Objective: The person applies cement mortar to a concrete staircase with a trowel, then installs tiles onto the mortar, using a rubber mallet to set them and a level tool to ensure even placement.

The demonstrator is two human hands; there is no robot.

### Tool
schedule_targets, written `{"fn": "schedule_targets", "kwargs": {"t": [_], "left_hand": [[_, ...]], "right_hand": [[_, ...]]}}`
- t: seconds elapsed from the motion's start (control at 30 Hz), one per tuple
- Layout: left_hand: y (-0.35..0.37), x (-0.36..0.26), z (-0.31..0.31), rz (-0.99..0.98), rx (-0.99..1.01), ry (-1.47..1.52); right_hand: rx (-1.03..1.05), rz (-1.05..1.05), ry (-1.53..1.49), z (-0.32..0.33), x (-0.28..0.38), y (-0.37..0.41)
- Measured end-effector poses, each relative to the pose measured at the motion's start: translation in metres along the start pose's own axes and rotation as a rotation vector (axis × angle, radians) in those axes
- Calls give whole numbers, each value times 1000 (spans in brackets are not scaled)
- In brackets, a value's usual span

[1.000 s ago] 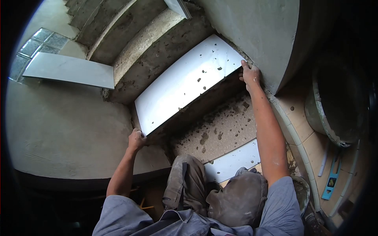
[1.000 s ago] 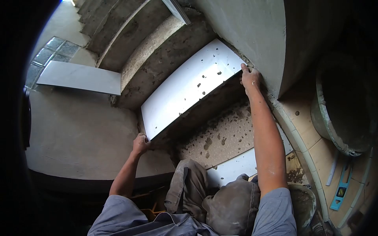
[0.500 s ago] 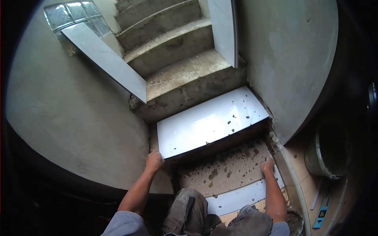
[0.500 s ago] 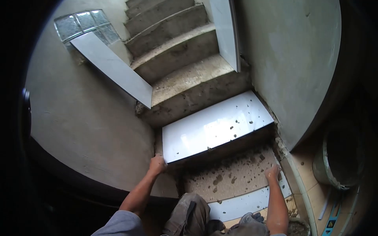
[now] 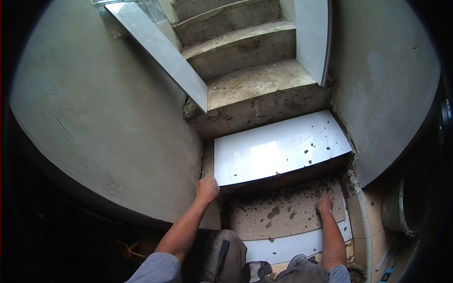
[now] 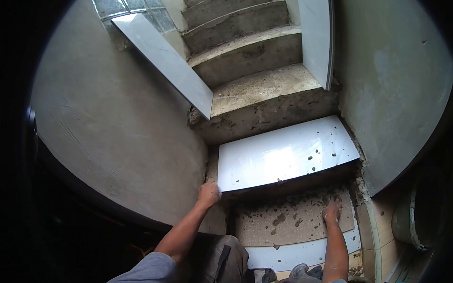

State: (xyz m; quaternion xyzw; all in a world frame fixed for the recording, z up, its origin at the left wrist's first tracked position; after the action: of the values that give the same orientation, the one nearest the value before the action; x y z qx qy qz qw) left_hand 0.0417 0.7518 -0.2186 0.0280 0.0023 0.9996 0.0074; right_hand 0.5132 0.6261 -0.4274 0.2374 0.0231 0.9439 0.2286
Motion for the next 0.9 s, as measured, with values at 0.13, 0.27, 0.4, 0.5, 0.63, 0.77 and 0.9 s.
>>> {"fn": "schedule_targets", "kwargs": {"t": [0.13, 0.27, 0.4, 0.5, 0.63, 0.77, 0.9], "left_hand": [[2, 0, 2, -12, -58, 33], [0, 3, -9, -33, -105, 36], [-2, -4, 1, -29, -86, 60], [1, -1, 4, -5, -101, 74], [6, 1, 3, 32, -74, 57], [3, 4, -5, 59, -61, 96], [1, 6, -8, 112, -97, 143]], "right_hand": [[28, -22, -3, 2, 0, -6], [1, 164, 112, -29, -22, -11], [-23, 286, 232, -35, 2, 19], [148, 251, 237, -38, 6, 46], [134, 259, -208, 10, 5, 110], [-116, 194, -313, 152, 16, 215], [-276, 40, -155, 239, 3, 345]]}}
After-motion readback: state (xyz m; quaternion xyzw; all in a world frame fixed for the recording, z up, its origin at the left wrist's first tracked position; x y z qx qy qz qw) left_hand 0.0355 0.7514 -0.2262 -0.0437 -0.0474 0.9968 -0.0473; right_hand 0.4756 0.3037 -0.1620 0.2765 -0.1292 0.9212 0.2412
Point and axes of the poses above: each hand's wrist, its own y-axis away from the middle knuckle, its own z-axis out of the back of the hand, x = y × z, the point moved 3 cm from there along -y, towards the middle knuckle, and after that the axes turned 11 degrees about z, right-handed, at the moved point
